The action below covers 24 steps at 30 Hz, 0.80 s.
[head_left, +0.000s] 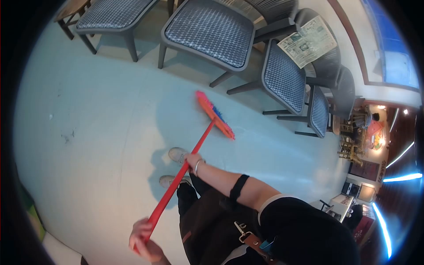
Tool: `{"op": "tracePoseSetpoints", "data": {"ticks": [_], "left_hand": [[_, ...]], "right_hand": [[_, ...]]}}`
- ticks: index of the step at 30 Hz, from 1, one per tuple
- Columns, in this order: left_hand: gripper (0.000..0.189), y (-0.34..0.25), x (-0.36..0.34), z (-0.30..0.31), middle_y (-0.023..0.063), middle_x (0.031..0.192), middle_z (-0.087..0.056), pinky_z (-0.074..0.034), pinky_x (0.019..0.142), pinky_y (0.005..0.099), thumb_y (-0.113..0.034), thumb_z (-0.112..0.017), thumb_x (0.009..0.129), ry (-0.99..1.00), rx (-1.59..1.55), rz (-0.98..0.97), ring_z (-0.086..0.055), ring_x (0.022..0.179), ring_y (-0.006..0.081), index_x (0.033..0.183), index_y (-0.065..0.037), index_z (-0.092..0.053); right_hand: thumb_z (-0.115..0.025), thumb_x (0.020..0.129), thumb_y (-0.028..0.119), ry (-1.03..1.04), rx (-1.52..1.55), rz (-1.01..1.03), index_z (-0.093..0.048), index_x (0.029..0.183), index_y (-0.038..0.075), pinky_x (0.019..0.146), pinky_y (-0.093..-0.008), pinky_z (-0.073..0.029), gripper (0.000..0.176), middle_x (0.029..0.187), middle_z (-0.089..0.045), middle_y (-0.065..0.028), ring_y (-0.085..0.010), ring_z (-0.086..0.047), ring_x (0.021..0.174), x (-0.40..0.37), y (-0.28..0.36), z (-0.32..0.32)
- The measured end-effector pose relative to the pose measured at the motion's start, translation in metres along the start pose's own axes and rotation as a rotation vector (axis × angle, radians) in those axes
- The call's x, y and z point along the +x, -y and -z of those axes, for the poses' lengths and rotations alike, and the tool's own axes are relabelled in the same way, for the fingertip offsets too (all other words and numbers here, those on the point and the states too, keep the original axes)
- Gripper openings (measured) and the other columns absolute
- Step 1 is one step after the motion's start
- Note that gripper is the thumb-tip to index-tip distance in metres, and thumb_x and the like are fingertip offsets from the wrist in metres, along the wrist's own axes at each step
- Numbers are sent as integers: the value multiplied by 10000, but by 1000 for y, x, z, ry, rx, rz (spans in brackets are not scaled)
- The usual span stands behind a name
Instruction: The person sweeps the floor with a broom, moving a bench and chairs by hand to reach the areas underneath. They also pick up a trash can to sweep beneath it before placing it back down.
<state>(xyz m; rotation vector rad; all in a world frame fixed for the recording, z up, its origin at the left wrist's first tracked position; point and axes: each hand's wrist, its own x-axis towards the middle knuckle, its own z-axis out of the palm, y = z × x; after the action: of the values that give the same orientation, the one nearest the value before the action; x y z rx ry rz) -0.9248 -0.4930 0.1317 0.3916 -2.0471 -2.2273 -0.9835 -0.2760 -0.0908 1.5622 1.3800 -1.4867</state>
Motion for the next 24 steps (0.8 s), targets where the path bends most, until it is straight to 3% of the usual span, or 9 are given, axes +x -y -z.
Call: {"op": "tracePoseSetpoints", "data": {"ticks": [3,6,9,12,16,17,20,23,24], "left_hand": [[298,-24,-1,17,119,663,-479,-359,785,431,-190,-305,839,-17,27,-38,-484,774,288,612,-13,-387],[323,-22,18,-6,79,598,-411,-364,809,399,-242,-312,853,-262,-427,103,-454,855,269,582,-69,-327],[299,23,42,-46,107,628,-466,-369,774,454,-244,-377,830,69,-458,82,-487,722,282,610,-43,-388],[186,68,43,-94,108,694,-521,-347,829,422,-136,-442,804,195,-555,334,-508,762,242,671,-9,-467],[174,78,37,-100,98,681,-510,-348,829,415,-121,-442,797,377,-447,233,-505,739,226,660,-14,-455],[173,67,41,-87,93,672,-495,-343,830,426,-129,-435,795,428,-397,149,-501,742,223,660,-22,-444],[222,8,68,-22,81,603,-460,-387,763,430,-157,-407,795,199,-319,34,-472,636,216,620,-22,-426],[293,-73,85,26,33,521,-326,-364,759,407,-211,-335,819,145,-143,-192,-368,561,171,549,-103,-294],[294,-93,86,46,7,548,-241,-340,764,376,-212,-322,841,226,-139,-276,-298,591,156,572,-113,-254]], "right_hand": [[-537,674,138,101,126,-20,-491,633,43,320,-283,-402,113,518,-490,-68,-173,-492,402,-43,-3,-3],[-547,691,138,-2,357,47,-487,629,48,371,-294,-430,125,536,-493,-64,-182,-506,440,-42,-8,7],[-537,703,143,-123,542,36,-470,627,70,412,-294,-448,125,537,-488,-41,-168,-516,472,-23,11,57],[-524,705,130,-54,579,-29,-434,627,84,423,-290,-432,127,529,-458,-42,-171,-487,458,8,18,110],[-496,718,135,3,488,-123,-406,629,95,420,-296,-409,132,535,-424,-46,-176,-467,473,39,6,109],[-493,713,144,131,355,-125,-403,640,98,436,-299,-400,125,576,-433,-48,-174,-466,513,44,0,94],[-489,702,188,268,319,-68,-432,724,100,361,-298,-338,107,523,-437,-43,-174,-461,426,-9,10,-18],[-488,674,178,476,325,-2,-450,737,58,341,-309,-395,140,556,-504,-88,-193,-505,432,-91,29,-131],[-489,673,171,646,373,-40,-454,731,45,334,-305,-395,143,566,-516,-95,-196,-507,432,-114,34,-160]]}}
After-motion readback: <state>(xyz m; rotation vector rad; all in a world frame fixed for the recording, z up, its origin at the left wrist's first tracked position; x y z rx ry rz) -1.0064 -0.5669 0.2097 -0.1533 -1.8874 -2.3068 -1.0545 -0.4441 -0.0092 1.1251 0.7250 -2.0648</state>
